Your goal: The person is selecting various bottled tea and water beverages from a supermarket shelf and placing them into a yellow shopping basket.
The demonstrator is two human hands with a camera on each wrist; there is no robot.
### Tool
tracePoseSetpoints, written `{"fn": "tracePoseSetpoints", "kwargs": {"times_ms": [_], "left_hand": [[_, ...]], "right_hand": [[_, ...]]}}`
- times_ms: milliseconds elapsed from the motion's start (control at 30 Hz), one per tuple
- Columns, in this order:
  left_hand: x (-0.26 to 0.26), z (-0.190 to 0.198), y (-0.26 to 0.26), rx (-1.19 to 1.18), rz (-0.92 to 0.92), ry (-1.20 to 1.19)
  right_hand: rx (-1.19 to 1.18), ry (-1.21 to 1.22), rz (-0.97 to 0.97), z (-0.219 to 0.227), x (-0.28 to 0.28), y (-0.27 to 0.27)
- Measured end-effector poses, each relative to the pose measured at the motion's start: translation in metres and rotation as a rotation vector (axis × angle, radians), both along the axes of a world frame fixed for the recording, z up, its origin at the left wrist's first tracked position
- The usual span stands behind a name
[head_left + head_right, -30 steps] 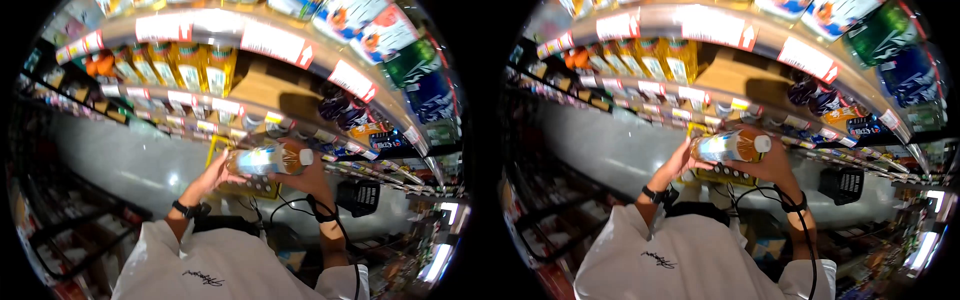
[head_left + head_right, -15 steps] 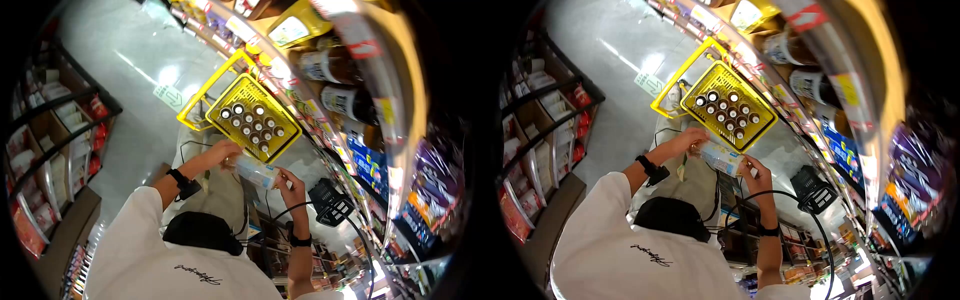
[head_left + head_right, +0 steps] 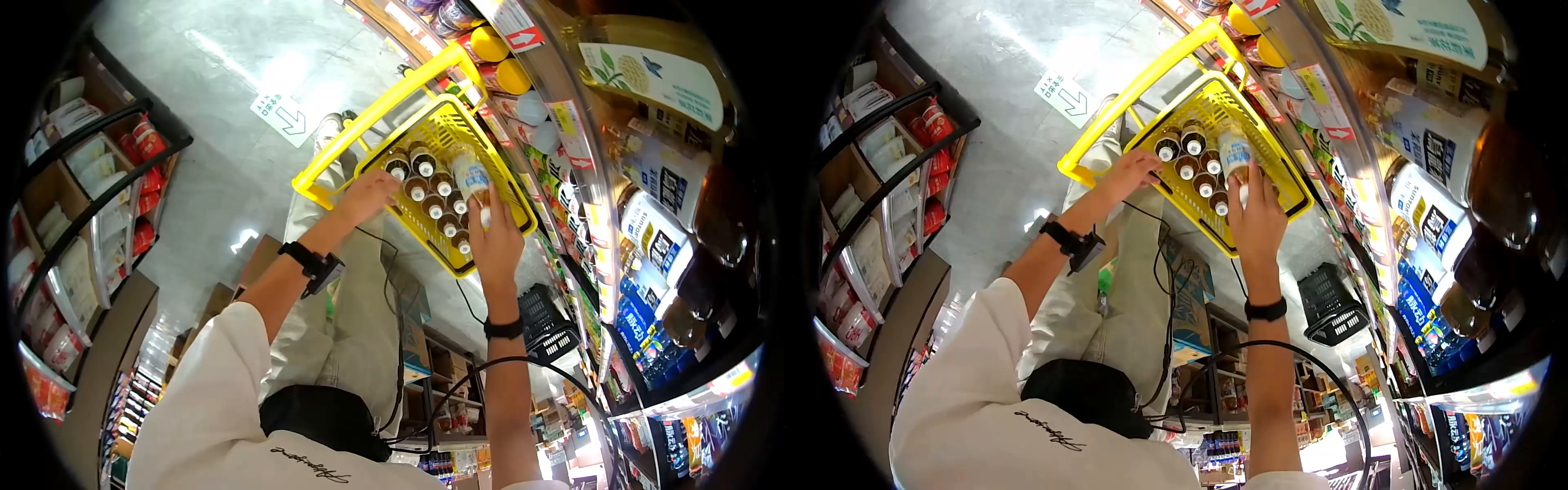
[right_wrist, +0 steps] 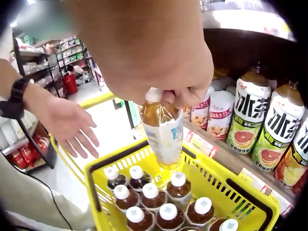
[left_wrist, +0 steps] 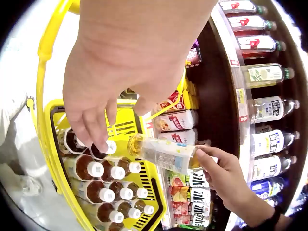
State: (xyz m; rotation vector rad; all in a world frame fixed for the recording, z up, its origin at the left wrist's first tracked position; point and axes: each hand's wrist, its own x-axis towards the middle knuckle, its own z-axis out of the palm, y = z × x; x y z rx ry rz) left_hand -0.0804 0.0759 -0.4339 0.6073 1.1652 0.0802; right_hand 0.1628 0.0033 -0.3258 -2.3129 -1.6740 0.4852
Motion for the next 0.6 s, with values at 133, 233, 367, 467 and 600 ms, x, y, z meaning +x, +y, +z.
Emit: {"fn": "tracePoseSetpoints", "kwargs": {"times_ms": [133, 233, 367, 467, 600], "left_hand": [[-0.015, -0.007, 0.019, -0.015, -0.09, 0.068], [-0.027, -0.008, 0.022, -0.011, -0.101, -0.025], [-0.028, -0.002, 0.027, -0.027, -0.023, 0.041], [-0.03, -0.007, 0.025, -0.054, -0.011, 0.019], [-0.032, -0.009, 0.02, -0.047, -0.028, -0.005]], "right_hand": [[-0.101, -0.058, 0.114, -0.047, 0.011, 0.034], [-0.345, -0.078, 0.22, -0.086, 0.013, 0.048], [-0.55, -0.095, 0.242, -0.12, 0.003, 0.065], [-0.601, -0.117, 0.26, -0.139, -0.001, 0.072], [-0.608, -0.043, 0.159, -0.15, -0.005, 0.076]]}}
